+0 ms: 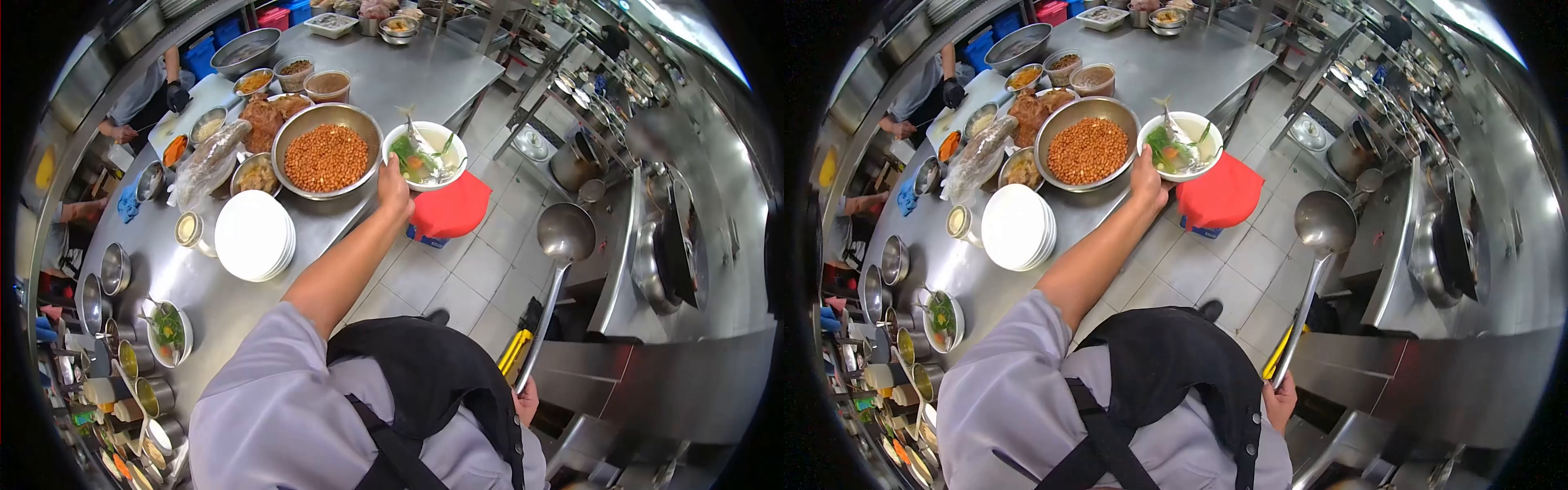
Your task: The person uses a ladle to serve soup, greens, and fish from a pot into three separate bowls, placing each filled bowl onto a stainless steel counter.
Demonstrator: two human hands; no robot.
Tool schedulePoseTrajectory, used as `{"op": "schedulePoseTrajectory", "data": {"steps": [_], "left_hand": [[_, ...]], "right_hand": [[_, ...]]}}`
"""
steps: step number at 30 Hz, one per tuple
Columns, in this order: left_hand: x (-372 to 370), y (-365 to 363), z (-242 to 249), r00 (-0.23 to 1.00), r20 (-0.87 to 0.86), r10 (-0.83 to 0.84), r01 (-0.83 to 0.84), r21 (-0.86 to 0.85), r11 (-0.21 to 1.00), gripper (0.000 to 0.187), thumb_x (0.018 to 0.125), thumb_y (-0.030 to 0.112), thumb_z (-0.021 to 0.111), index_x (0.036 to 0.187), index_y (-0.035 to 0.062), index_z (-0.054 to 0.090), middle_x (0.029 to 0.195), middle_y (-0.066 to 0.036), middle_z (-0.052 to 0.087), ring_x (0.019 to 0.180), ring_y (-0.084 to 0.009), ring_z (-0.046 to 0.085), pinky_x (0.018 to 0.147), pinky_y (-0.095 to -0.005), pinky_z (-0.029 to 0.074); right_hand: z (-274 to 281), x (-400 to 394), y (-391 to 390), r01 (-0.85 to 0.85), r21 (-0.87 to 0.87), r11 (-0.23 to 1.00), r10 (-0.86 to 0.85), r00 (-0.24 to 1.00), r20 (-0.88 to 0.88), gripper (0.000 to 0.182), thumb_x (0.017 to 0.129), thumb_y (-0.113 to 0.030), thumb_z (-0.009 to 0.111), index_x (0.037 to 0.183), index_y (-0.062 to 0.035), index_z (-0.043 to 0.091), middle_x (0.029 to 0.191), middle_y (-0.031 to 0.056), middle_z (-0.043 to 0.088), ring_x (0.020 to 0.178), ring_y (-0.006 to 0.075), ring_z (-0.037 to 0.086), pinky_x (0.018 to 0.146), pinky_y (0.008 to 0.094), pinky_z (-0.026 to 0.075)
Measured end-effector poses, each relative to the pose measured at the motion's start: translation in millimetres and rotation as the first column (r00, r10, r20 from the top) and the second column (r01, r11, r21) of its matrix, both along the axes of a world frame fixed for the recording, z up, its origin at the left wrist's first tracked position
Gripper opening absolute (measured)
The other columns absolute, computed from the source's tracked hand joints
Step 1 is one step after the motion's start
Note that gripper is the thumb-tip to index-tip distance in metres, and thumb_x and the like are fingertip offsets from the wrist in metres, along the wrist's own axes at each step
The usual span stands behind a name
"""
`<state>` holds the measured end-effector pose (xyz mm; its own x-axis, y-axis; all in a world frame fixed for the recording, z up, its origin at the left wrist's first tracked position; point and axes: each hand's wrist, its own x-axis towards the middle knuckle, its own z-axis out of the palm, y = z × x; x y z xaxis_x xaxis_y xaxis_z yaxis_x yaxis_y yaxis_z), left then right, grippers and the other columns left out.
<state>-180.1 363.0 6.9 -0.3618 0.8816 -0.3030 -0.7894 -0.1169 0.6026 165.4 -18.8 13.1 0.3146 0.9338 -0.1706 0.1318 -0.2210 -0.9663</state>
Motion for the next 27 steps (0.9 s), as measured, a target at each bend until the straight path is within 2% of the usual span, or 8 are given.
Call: {"op": "schedulePoseTrajectory", "data": {"steps": [4,8,9,12,14,17,22,27], "left_hand": [[3.7,46.5,-22.4,0.998,0.027,0.056,-0.056,0.01,0.998,0.036,0.104,0.034,0.044,0.128,0.007,0.041,0.12,-0.015,0.054,0.104,-0.0286,0.063,0.082,-0.0482,0.059],[6.2,68.2,-18.6,0.998,0.004,0.058,-0.058,-0.009,0.998,0.038,0.104,0.037,0.045,0.129,0.0096,0.04,0.12,-0.015,0.054,0.106,-0.0299,0.063,0.08,-0.0508,0.06],[4.7,73.4,-20.2,0.999,-0.032,0.027,-0.027,-0.002,1.0,0.043,0.104,0.042,0.039,0.133,0.0094,0.036,0.132,-0.017,0.05,0.117,-0.0364,0.058,0.084,-0.0598,0.056],[7.0,73.3,-2.3,0.997,0.02,0.076,-0.076,-0.034,0.997,0.046,0.105,0.042,0.039,0.136,0.0078,0.036,0.133,-0.018,0.051,0.118,-0.0369,0.058,0.086,-0.0577,0.056],[8.6,61.2,27.9,0.994,0.018,0.106,-0.107,0.026,0.994,0.05,0.105,0.042,0.037,0.14,0.0067,0.036,0.133,-0.018,0.051,0.119,-0.0379,0.057,0.091,-0.0588,0.054],[1.8,42.8,39.2,0.989,0.084,0.126,-0.128,0.026,0.991,0.053,0.105,0.044,0.036,0.141,0.0049,0.039,0.137,-0.019,0.051,0.121,-0.0377,0.056,0.095,-0.0603,0.05],[-8.2,-34.3,92.1,0.949,0.056,0.31,-0.314,0.091,0.945,0.047,0.104,0.039,0.043,0.136,0.0054,0.047,0.13,-0.012,0.058,0.117,-0.0238,0.06,0.099,-0.0436,0.051],[-26.1,-134.9,124.7,0.87,0.001,0.492,-0.489,0.122,0.864,0.047,0.103,0.036,0.046,0.137,0.0036,0.046,0.131,-0.012,0.057,0.119,-0.0238,0.058,0.103,-0.041,0.048]], "right_hand": [[4.2,8.5,68.5,-0.024,-0.013,1.0,0.024,0.999,-0.037,0.046,0.087,0.005,0.063,0.131,0.0034,0.052,0.096,-0.0012,0.057,0.086,0.0066,0.053,0.079,0.0201,0.043],[-24.3,52.1,153.2,-0.213,-0.004,0.977,0.212,0.977,-0.021,0.046,0.087,0.004,0.064,0.131,0.0039,0.051,0.093,-0.0025,0.053,0.083,0.0059,0.049,0.075,0.019,0.041],[-25.9,58.5,179.0,-0.225,-0.001,0.974,0.225,0.974,-0.002,0.045,0.087,0.004,0.064,0.13,0.0037,0.052,0.092,-0.0027,0.052,0.082,0.0057,0.048,0.075,0.0187,0.04],[-14.4,72.2,251.6,-0.295,-0.017,0.955,0.296,0.955,0.018,0.039,0.087,0.002,0.064,0.125,0.0026,0.054,0.086,-0.004,0.05,0.079,0.0047,0.046,0.072,0.0186,0.039],[11.4,68.2,301.8,-0.433,0.008,0.901,0.429,0.896,0.114,0.036,0.088,0.001,0.063,0.123,0.002,0.054,0.079,-0.0039,0.05,0.07,0.004,0.047,0.063,0.0202,0.04],[12.5,69.2,361.9,-0.481,-0.044,0.876,0.477,0.876,-0.07,0.04,0.088,0.002,0.061,0.126,0.0014,0.05,0.069,-0.0008,0.051,0.05,0.0069,0.046,0.045,0.0236,0.038],[-1.6,37.0,436.2,-0.586,-0.045,0.809,0.571,0.802,-0.175,0.048,0.088,0.004,0.055,0.135,0.0026,0.043,0.067,0.0028,0.05,0.042,0.0089,0.043,0.039,0.0241,0.037],[-19.5,-5.2,464.1,-0.688,-0.027,0.726,0.666,0.711,-0.225,0.047,0.089,0.003,0.053,0.135,0.0017,0.044,0.065,0.0021,0.049,0.041,0.0092,0.042,0.039,0.024,0.036]]}}
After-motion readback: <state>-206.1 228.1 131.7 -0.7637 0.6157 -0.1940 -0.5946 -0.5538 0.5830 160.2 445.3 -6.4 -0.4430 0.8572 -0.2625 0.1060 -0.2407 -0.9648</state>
